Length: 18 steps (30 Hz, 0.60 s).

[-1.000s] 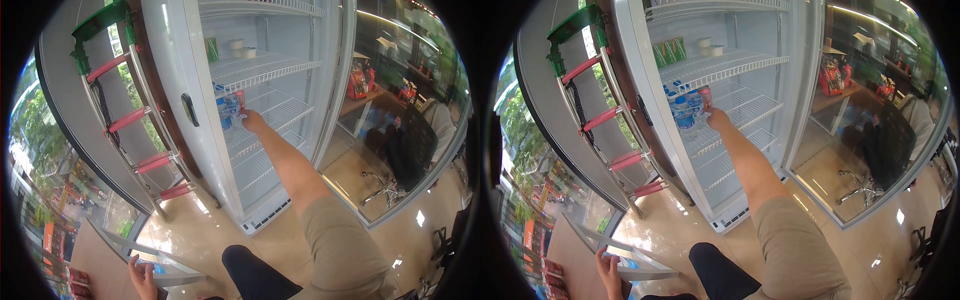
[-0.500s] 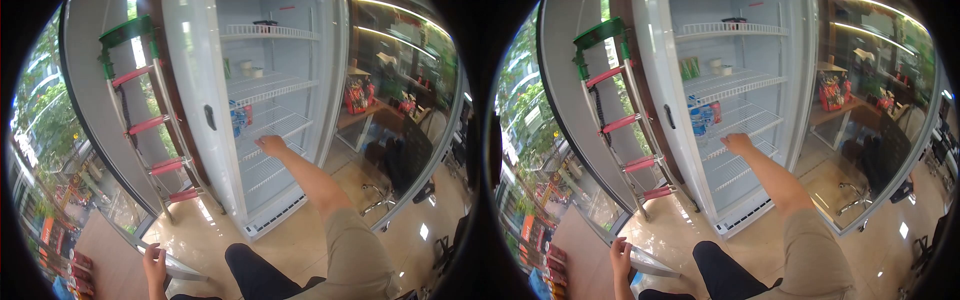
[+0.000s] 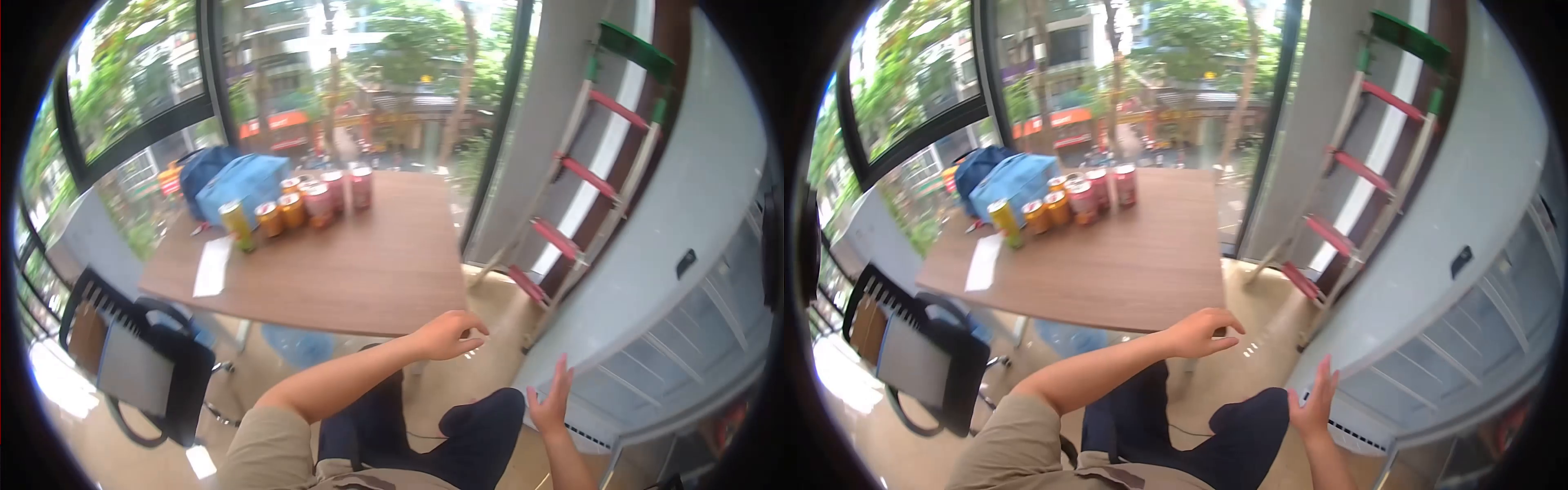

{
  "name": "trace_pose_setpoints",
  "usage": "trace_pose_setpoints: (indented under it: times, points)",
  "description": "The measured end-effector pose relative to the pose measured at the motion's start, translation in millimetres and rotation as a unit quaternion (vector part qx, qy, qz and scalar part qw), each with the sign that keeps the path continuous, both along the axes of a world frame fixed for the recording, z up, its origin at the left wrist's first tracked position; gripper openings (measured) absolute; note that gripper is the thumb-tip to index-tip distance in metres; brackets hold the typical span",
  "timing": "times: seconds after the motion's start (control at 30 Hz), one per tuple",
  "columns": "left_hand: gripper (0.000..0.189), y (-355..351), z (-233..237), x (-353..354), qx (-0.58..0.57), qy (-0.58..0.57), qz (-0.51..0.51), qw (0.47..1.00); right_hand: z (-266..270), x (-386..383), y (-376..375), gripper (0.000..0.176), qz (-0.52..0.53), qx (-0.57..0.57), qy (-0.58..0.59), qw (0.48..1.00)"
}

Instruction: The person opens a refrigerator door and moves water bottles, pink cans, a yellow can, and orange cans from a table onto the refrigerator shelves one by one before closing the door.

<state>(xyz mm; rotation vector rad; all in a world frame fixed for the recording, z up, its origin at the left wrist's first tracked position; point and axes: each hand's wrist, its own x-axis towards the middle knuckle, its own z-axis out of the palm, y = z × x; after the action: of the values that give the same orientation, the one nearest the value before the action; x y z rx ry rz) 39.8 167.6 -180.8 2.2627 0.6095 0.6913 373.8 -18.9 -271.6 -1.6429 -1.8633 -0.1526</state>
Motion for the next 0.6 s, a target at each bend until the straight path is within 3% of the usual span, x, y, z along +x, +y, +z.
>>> trace_pose_setpoints:
  times: [0.07, 0.13, 0.2, 0.27, 0.3, 0.4, 0.47, 0.53, 0.6]
  points:
    - [0.025, 1.4, -11.2, -28.0, -0.041, -0.043, 0.022, 0.998, 21.9, -49.4, 15.5, 0.094, 0.078, 0.007, -0.018, 0.997]
    - [0.026, 5.4, -12.3, -55.6, -0.082, -0.087, 0.096, 0.988, 46.2, -86.8, 34.0, 0.082, 0.153, 0.02, 0.047, 0.987]
    - [0.028, 17.1, -15.7, -82.5, -0.094, -0.075, 0.142, 0.982, 66.1, -123.4, 59.4, 0.076, 0.182, 0.01, 0.059, 0.982]
    - [0.031, 30.8, -18.4, -105.9, -0.103, -0.123, 0.251, 0.955, 81.0, -157.2, 86.0, 0.065, 0.227, -0.002, 0.062, 0.972]
    - [0.031, 39.5, -19.8, -117.4, -0.102, -0.12, 0.249, 0.956, 83.9, -173.2, 100.9, 0.061, 0.242, -0.004, 0.061, 0.968]
    - [0.036, 64.4, -22.9, -141.5, -0.072, -0.099, 0.313, 0.942, 82.4, -209.2, 147.0, 0.064, 0.244, -0.045, -0.02, 0.968]
    - [0.044, 77.6, -23.5, -148.4, 0.084, 0.033, 0.417, 0.904, 73.8, -224.3, 176.7, 0.068, 0.208, -0.065, -0.045, 0.975]
    - [0.054, 95.8, -28.0, -146.9, 0.076, 0.046, 0.408, 0.909, 71.9, -234.9, 199.2, 0.073, 0.172, -0.085, -0.072, 0.979]
    - [0.067, 121.0, -37.8, -143.3, 0.21, 0.067, 0.429, 0.876, 73.8, -239.9, 216.4, 0.078, 0.15, -0.126, -0.092, 0.976]
